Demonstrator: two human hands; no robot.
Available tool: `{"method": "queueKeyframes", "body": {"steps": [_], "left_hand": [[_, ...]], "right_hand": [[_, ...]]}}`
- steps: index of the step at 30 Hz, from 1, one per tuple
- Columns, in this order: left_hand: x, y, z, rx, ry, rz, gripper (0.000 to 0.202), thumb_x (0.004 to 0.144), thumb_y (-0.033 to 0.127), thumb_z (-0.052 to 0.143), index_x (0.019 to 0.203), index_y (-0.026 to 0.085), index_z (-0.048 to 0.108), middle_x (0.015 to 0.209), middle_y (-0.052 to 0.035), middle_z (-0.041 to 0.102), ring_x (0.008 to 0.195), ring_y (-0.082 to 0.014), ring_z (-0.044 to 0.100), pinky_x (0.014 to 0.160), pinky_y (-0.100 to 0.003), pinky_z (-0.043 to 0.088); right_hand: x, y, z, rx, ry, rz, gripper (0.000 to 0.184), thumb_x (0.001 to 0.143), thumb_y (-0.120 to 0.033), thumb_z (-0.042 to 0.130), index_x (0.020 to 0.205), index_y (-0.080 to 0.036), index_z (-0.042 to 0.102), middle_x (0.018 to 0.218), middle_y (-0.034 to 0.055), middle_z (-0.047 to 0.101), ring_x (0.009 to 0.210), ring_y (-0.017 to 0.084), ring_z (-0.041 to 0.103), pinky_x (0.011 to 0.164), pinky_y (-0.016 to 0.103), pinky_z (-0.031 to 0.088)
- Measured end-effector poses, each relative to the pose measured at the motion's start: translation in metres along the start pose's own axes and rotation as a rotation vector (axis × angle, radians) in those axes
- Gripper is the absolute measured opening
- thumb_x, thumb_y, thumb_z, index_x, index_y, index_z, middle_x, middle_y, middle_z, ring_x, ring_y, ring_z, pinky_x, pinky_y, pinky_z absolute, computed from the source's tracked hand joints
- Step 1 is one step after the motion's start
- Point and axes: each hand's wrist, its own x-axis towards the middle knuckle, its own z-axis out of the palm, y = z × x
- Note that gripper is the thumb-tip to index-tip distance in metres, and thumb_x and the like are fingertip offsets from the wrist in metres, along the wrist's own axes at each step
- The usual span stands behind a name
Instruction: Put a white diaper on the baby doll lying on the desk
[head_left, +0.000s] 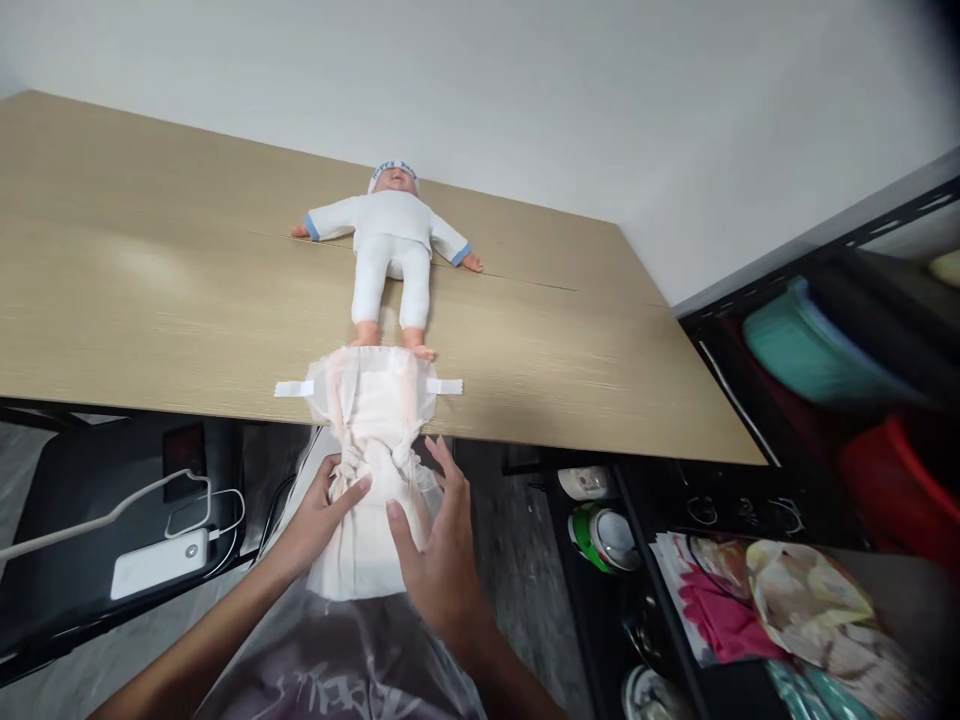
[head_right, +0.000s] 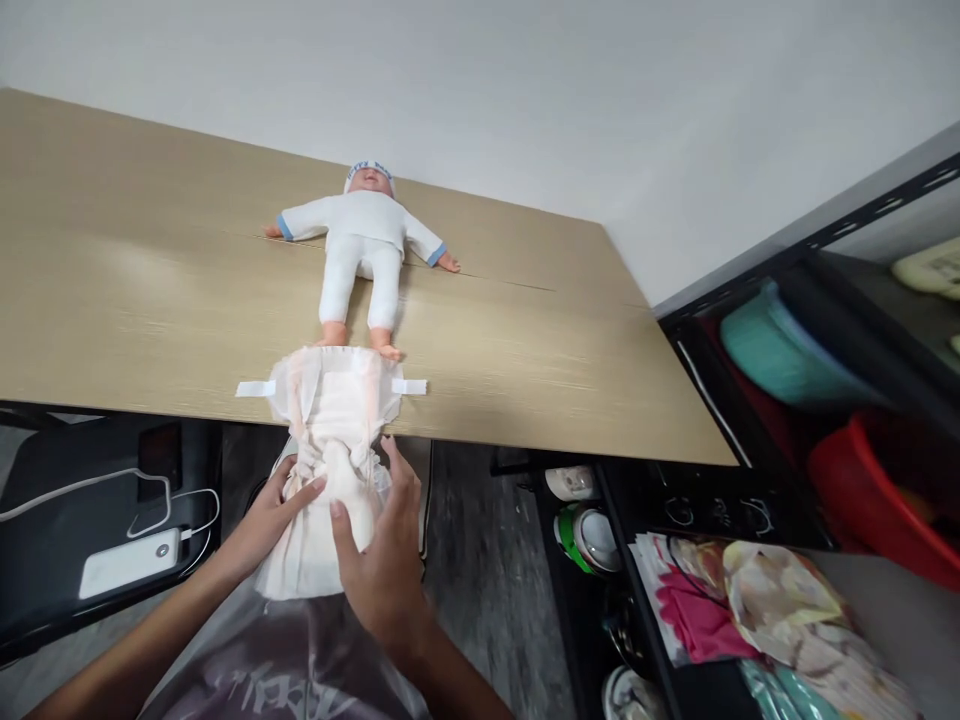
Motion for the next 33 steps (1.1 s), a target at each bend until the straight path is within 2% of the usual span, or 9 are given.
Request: {"method": "queueKeyframes", "body": {"steps": [5,9,13,17,19,21,25,29,33], "left_hand": [[0.005,-0.003,-0.003,0.174,-0.061,0.130,0.066,0.093,0.070,0.084,0.137,0.024,0.064,0.139,-0.0103,0.078,0.128,-0.0305,0.073,0.112,-0.040,0.058],[-0.001,0.017,-0.021,0.395,-0.137,0.160,0.059,0.096,0.063,0.084,0.140,0.027,0.072,0.135,-0.0099,0.080,0.125,-0.0324,0.074,0.108,-0.038,0.059],[0.008,0.074,-0.055,0.816,-0.251,0.315,0.042,0.109,0.060,0.069,0.137,0.031,0.081,0.134,-0.0082,0.083,0.125,-0.0340,0.076,0.111,-0.041,0.059],[0.070,0.145,-0.074,1.106,-0.247,0.668,0.037,0.118,0.048,0.054,0.141,0.030,0.077,0.137,-0.0083,0.082,0.125,-0.0310,0.075,0.114,-0.045,0.058],[0.118,0.172,-0.068,1.297,-0.148,0.910,0.044,0.116,0.036,0.054,0.156,0.026,0.068,0.154,-0.0154,0.074,0.141,-0.0371,0.067,0.124,-0.055,0.051],[0.164,0.192,-0.053,1.503,-0.084,1.024,0.067,0.107,0.022,0.062,0.173,0.024,0.052,0.178,-0.0217,0.053,0.160,-0.0440,0.053,0.130,-0.064,0.044],[0.225,0.207,-0.016,1.793,-0.390,1.116,0.107,0.090,0.017,0.083,0.183,0.038,0.035,0.196,-0.0099,0.021,0.180,-0.0460,0.024,0.140,-0.063,0.032],[0.243,0.208,0.004,1.819,-0.589,1.189,0.106,0.080,0.007,0.084,0.175,0.040,0.048,0.196,-0.0030,0.023,0.182,-0.0389,0.020,0.142,-0.056,0.032],[0.250,0.214,0.010,1.750,-0.661,1.266,0.063,0.086,0.006,0.075,0.144,0.030,0.073,0.184,-0.0079,0.050,0.171,-0.0379,0.045,0.140,-0.056,0.032]], "right_hand": [[0.069,-0.009,0.017,-0.107,-0.159,-0.310,0.063,0.116,-0.035,0.063,0.176,-0.033,0.046,0.176,0.0109,0.055,0.173,0.033,0.041,0.142,0.065,0.042],[0.123,0.014,0.048,-0.229,-0.271,-0.331,0.067,0.116,-0.049,0.066,0.175,-0.022,0.051,0.186,0.0159,0.043,0.178,0.038,0.031,0.146,0.067,0.028],[0.136,0.028,0.065,-0.410,-0.326,-0.339,0.073,0.117,-0.055,0.061,0.180,-0.022,0.046,0.192,0.0154,0.032,0.179,0.040,0.026,0.147,0.070,0.020],[0.131,0.026,0.064,-0.517,-0.331,-0.342,0.074,0.119,-0.059,0.055,0.183,-0.026,0.041,0.194,0.0128,0.027,0.180,0.040,0.024,0.146,0.071,0.017],[0.130,0.024,0.063,-0.526,-0.334,-0.341,0.074,0.119,-0.061,0.054,0.183,-0.026,0.041,0.194,0.0124,0.027,0.180,0.040,0.024,0.146,0.071,0.019],[0.131,0.023,0.062,-0.522,-0.335,-0.343,0.074,0.119,-0.061,0.053,0.183,-0.026,0.041,0.194,0.0127,0.028,0.180,0.040,0.025,0.145,0.071,0.020],[0.132,0.026,0.063,-0.507,-0.328,-0.335,0.073,0.118,-0.060,0.057,0.182,-0.029,0.042,0.193,0.0119,0.029,0.179,0.039,0.027,0.145,0.070,0.021],[0.131,0.025,0.064,-0.502,-0.348,-0.328,0.074,0.118,-0.059,0.057,0.183,-0.028,0.041,0.194,0.0115,0.027,0.180,0.039,0.026,0.145,0.071,0.020],[0.131,0.022,0.061,-0.493,-0.370,-0.316,0.075,0.118,-0.059,0.056,0.183,-0.026,0.041,0.195,0.0120,0.023,0.180,0.038,0.025,0.145,0.071,0.022]]}}
